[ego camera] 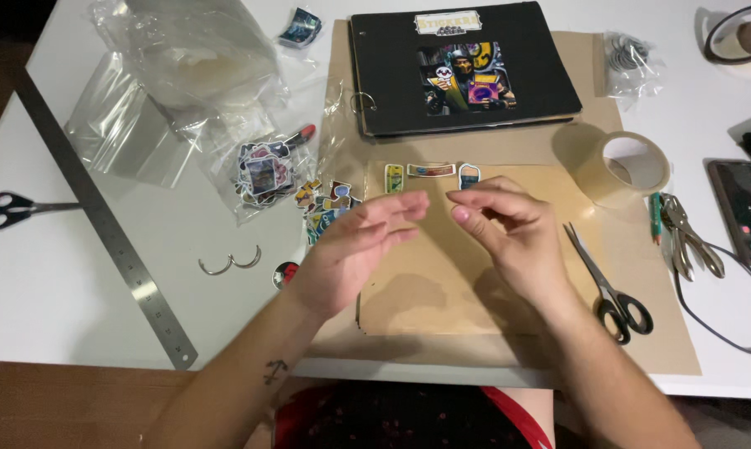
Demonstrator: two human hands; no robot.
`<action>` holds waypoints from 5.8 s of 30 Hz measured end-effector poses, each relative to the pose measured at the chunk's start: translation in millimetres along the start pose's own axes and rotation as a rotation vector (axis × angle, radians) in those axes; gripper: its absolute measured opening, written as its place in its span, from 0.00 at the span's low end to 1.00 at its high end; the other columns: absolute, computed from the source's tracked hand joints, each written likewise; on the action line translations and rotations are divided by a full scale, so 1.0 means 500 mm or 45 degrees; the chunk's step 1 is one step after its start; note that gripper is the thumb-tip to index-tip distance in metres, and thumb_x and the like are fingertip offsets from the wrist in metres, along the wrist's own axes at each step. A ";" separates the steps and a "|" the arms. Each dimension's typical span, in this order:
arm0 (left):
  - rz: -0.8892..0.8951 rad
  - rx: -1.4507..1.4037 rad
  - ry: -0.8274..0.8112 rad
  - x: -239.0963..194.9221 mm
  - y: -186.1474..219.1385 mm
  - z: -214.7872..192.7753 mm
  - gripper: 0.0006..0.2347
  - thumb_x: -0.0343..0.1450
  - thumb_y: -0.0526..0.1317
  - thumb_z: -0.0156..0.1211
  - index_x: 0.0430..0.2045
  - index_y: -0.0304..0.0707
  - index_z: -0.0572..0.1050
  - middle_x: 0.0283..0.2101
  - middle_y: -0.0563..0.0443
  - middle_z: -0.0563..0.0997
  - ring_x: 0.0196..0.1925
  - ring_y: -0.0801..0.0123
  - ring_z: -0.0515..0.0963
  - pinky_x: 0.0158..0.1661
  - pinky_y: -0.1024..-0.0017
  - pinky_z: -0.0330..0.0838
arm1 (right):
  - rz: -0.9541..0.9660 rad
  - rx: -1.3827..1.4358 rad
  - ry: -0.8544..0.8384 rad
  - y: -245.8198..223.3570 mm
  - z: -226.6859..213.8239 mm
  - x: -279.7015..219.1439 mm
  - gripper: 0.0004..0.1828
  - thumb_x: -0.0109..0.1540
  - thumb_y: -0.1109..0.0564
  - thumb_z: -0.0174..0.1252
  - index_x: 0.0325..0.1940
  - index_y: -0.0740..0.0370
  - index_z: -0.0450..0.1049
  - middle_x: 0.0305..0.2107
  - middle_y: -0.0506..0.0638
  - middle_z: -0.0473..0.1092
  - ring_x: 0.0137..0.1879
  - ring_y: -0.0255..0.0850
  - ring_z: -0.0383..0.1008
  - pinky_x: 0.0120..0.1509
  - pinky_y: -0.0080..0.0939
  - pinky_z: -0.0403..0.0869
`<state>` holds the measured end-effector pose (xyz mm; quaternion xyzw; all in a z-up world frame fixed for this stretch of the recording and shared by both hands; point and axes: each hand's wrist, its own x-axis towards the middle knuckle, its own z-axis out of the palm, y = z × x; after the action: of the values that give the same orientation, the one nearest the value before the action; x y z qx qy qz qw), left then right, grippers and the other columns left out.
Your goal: The person cuts small pieces of clear tape with scissors and uses them to affix various stickers onto a brown paper envelope. The person repeatedly picks stickers from a pile, applies tape, and presses them onto the envelope surface.
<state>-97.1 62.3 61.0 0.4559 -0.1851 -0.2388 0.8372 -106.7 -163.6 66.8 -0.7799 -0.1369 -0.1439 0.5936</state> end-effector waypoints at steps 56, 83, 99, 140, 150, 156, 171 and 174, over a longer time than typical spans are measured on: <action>0.982 2.372 -0.270 -0.339 -0.118 -0.070 0.05 0.75 0.32 0.56 0.41 0.29 0.77 0.49 0.38 0.80 0.54 0.52 0.80 0.53 0.61 0.77 | 0.377 -0.036 0.122 0.013 -0.007 -0.200 0.15 0.63 0.62 0.58 0.55 0.63 0.75 0.38 0.48 0.69 0.46 0.34 0.71 0.47 0.30 0.75; 2.184 2.364 -0.197 -0.075 0.085 0.127 0.10 0.74 0.35 0.48 0.29 0.40 0.80 0.31 0.56 0.80 0.34 0.73 0.80 0.37 0.80 0.77 | -1.179 -0.762 0.029 -0.094 -0.047 -0.127 0.07 0.61 0.57 0.65 0.43 0.54 0.80 0.35 0.45 0.71 0.42 0.42 0.70 0.46 0.37 0.79; 1.731 2.170 -0.062 -0.076 0.071 0.121 0.12 0.78 0.36 0.45 0.40 0.35 0.80 0.39 0.49 0.84 0.42 0.64 0.82 0.45 0.71 0.82 | -1.104 -0.847 0.000 -0.098 -0.039 -0.112 0.11 0.65 0.56 0.54 0.45 0.63 0.79 0.37 0.51 0.74 0.43 0.46 0.71 0.51 0.41 0.77; 0.381 2.123 -0.185 0.213 -0.210 0.015 0.38 0.69 0.63 0.53 0.62 0.23 0.63 0.70 0.31 0.62 0.75 0.47 0.56 0.73 0.51 0.44 | 0.632 -0.223 0.030 0.293 -0.183 0.082 0.06 0.62 0.61 0.64 0.42 0.66 0.77 0.27 0.50 0.72 0.30 0.34 0.68 0.30 0.31 0.66; 0.170 2.270 -0.314 0.218 -0.221 -0.003 0.42 0.70 0.70 0.39 0.67 0.27 0.56 0.74 0.34 0.53 0.77 0.51 0.50 0.73 0.54 0.38 | 0.719 -0.296 0.044 0.401 -0.172 0.088 0.20 0.58 0.60 0.66 0.53 0.57 0.72 0.30 0.44 0.77 0.30 0.32 0.74 0.38 0.30 0.74; 0.172 2.266 -0.311 0.222 -0.235 -0.012 0.41 0.70 0.69 0.40 0.69 0.32 0.54 0.74 0.35 0.53 0.77 0.50 0.50 0.72 0.52 0.39 | 0.644 -0.518 -0.046 0.372 -0.164 0.089 0.21 0.58 0.60 0.66 0.55 0.60 0.72 0.31 0.46 0.78 0.44 0.40 0.79 0.56 0.40 0.72; 0.177 2.207 -0.306 0.219 -0.227 -0.006 0.35 0.71 0.66 0.43 0.69 0.43 0.58 0.73 0.35 0.53 0.77 0.47 0.49 0.72 0.50 0.39 | 0.682 -0.847 -0.099 0.291 -0.148 0.099 0.19 0.54 0.52 0.64 0.49 0.52 0.74 0.29 0.41 0.78 0.41 0.41 0.78 0.53 0.45 0.72; 0.164 2.175 -0.308 0.220 -0.232 -0.010 0.35 0.71 0.66 0.43 0.69 0.44 0.58 0.74 0.35 0.52 0.77 0.47 0.48 0.72 0.49 0.39 | 0.632 -0.976 -0.102 0.285 -0.141 0.096 0.14 0.55 0.49 0.65 0.44 0.49 0.77 0.30 0.39 0.77 0.42 0.41 0.78 0.51 0.47 0.73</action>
<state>-31.3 -51.8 -30.2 0.8890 -0.4144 -0.0167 0.1942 -12.0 -266.4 -23.1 -0.9574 0.0947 -0.0074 0.2728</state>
